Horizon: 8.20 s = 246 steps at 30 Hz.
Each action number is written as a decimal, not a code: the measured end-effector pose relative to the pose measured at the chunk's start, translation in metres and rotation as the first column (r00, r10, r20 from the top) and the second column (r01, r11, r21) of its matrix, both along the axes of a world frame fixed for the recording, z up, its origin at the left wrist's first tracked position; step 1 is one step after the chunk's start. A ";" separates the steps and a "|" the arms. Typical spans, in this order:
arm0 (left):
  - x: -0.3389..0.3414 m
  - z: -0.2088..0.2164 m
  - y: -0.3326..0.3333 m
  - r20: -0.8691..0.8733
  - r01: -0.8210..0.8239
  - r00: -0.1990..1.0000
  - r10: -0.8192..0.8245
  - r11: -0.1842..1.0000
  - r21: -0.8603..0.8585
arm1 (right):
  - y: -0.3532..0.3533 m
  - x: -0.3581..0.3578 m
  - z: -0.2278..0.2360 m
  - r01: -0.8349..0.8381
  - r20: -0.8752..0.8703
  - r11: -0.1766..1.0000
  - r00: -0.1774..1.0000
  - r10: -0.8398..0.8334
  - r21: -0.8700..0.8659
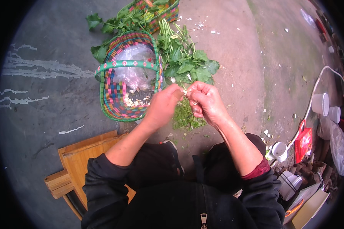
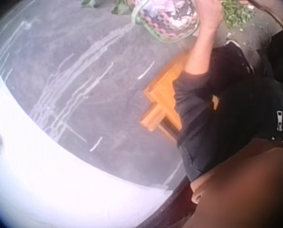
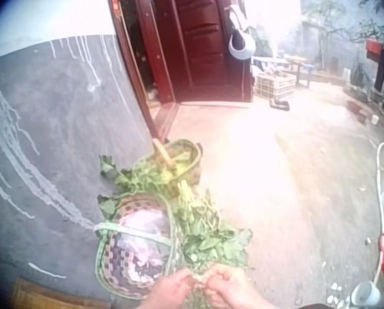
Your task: The person peels garlic cloves by hand, then moves to the kitchen to wash hands and chop garlic on a wooden board. They stir a bowl of marinated meat, pour oil into a wok, and retrieve a bag of corn from a storage area.
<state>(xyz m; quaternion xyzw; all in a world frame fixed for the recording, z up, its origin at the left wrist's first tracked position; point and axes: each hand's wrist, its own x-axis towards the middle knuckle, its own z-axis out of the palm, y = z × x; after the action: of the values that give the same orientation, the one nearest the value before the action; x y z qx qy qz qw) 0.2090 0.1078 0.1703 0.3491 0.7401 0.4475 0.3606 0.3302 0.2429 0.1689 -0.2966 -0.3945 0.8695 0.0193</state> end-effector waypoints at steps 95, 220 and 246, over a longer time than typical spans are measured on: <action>0.002 0.026 -0.021 -0.841 0.257 0.540 0.046 0.942 0.217 | -0.014 0.002 0.006 -0.021 -0.090 0.995 0.995 0.030 0.097; -0.011 0.023 -0.004 0.428 -0.320 0.868 0.253 0.943 0.091 | -0.041 -0.023 0.011 0.113 -0.185 0.967 0.980 -0.071 0.229; 0.005 0.038 -0.023 -0.616 0.056 0.784 0.077 0.979 0.194 | -0.018 0.005 0.017 -0.007 -0.182 0.982 0.982 0.041 0.187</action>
<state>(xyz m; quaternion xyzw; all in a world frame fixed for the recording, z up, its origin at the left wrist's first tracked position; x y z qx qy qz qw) 0.2144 0.0851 0.2080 0.5074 0.7699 0.3827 0.0576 0.3349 0.2253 0.1854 -0.2066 -0.4737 0.8530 0.0728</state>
